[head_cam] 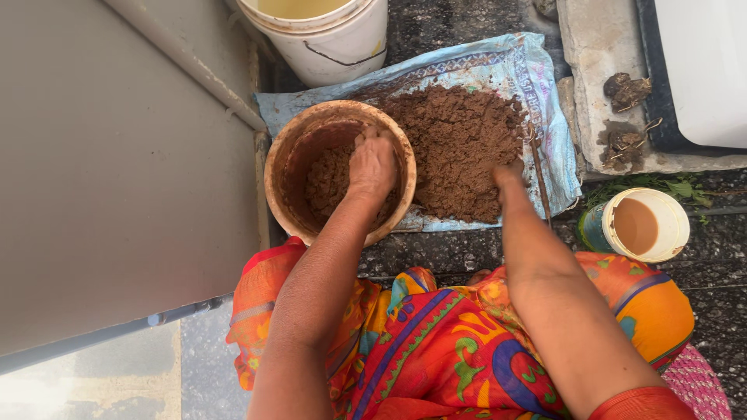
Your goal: The person mixes and kneads soil on a plastic sheet by hand, puts the soil into a clay pot, and presses and compacts it inside the pot.
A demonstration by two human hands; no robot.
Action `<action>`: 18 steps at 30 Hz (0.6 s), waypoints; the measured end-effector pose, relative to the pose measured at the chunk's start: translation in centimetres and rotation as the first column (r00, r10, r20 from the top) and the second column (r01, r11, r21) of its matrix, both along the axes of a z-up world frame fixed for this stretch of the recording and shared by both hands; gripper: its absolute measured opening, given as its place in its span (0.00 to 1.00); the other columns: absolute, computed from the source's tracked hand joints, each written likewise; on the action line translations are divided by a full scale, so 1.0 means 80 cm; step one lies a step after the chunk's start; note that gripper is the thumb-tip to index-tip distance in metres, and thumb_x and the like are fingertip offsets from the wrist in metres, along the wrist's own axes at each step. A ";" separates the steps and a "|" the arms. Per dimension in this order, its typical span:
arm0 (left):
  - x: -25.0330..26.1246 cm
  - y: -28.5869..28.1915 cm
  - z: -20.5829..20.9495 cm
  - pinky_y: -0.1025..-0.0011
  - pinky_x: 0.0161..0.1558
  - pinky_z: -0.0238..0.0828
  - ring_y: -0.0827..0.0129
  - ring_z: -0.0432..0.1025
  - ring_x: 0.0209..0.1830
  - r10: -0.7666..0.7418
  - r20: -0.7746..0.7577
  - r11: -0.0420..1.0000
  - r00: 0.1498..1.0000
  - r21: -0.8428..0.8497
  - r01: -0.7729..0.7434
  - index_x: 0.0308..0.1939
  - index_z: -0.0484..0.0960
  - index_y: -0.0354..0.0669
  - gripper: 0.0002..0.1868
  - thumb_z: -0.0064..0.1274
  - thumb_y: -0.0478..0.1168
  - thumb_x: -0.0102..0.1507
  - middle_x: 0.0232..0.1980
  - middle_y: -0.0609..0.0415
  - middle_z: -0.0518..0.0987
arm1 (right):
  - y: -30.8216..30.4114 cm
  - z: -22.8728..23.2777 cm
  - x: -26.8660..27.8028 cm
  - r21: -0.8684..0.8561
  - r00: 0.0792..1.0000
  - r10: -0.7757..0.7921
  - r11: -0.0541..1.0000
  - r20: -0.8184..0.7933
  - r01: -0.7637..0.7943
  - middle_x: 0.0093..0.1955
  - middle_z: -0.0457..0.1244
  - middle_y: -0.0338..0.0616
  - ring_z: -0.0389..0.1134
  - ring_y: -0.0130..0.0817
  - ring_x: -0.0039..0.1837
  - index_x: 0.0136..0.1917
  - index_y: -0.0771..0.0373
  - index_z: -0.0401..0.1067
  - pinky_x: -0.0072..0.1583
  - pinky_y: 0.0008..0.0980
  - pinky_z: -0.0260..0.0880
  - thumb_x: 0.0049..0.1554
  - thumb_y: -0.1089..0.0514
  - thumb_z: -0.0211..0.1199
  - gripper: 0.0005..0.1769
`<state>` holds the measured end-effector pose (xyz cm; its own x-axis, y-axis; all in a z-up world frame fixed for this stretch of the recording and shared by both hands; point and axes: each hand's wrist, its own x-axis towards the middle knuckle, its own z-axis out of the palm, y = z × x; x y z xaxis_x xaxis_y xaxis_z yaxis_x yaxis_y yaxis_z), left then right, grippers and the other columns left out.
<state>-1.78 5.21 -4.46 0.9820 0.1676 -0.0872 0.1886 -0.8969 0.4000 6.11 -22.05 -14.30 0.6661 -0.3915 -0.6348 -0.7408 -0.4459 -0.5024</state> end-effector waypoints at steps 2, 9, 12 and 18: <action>0.004 -0.021 0.011 0.57 0.54 0.81 0.38 0.70 0.64 -0.024 0.089 0.999 0.996 -0.025 0.026 0.58 0.79 0.31 0.20 0.46 0.19 0.63 0.65 0.27 0.71 | 0.012 -0.007 -0.022 0.119 0.992 -0.086 0.988 -0.089 0.097 0.83 0.40 0.55 0.47 0.58 0.79 0.84 0.50 0.36 0.75 0.59 0.52 0.56 0.45 0.69 0.55; 0.012 -0.118 0.007 0.59 0.68 0.70 0.42 0.66 0.71 -0.134 0.027 0.926 0.991 -0.354 0.135 0.65 0.75 0.39 0.34 0.46 0.17 0.56 0.70 0.33 0.68 | 0.019 -0.034 -0.024 -0.125 0.989 0.048 0.990 -0.141 -0.066 0.86 0.29 0.59 0.30 0.61 0.85 0.84 0.53 0.30 0.80 0.61 0.33 0.50 0.36 0.79 0.70; 0.013 -0.157 -0.024 0.58 0.70 0.70 0.44 0.67 0.70 -0.128 -0.161 0.882 0.979 -0.470 0.037 0.65 0.74 0.39 0.26 0.47 0.23 0.62 0.73 0.35 0.66 | 0.009 -0.061 -0.023 -0.176 0.990 0.024 0.983 -0.141 -0.049 0.85 0.41 0.57 0.42 0.58 0.84 0.83 0.50 0.40 0.81 0.58 0.45 0.51 0.38 0.76 0.62; 0.005 -0.192 -0.150 0.49 0.78 0.48 0.47 0.50 0.81 0.022 -0.604 0.782 0.796 -0.486 -0.390 0.81 0.48 0.52 0.44 0.53 0.30 0.65 0.82 0.42 0.51 | -0.004 -0.130 -0.031 -0.117 0.997 -0.074 0.991 -0.034 0.070 0.76 0.55 0.64 0.61 0.58 0.74 0.84 0.52 0.42 0.72 0.52 0.64 0.55 0.44 0.71 0.55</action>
<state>-1.35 -10.13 -16.46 0.6762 0.0985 -0.7301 0.6851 -0.4483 0.5742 3.64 -22.38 -24.67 0.6097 -0.5100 -0.6068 -0.7907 -0.4441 -0.4214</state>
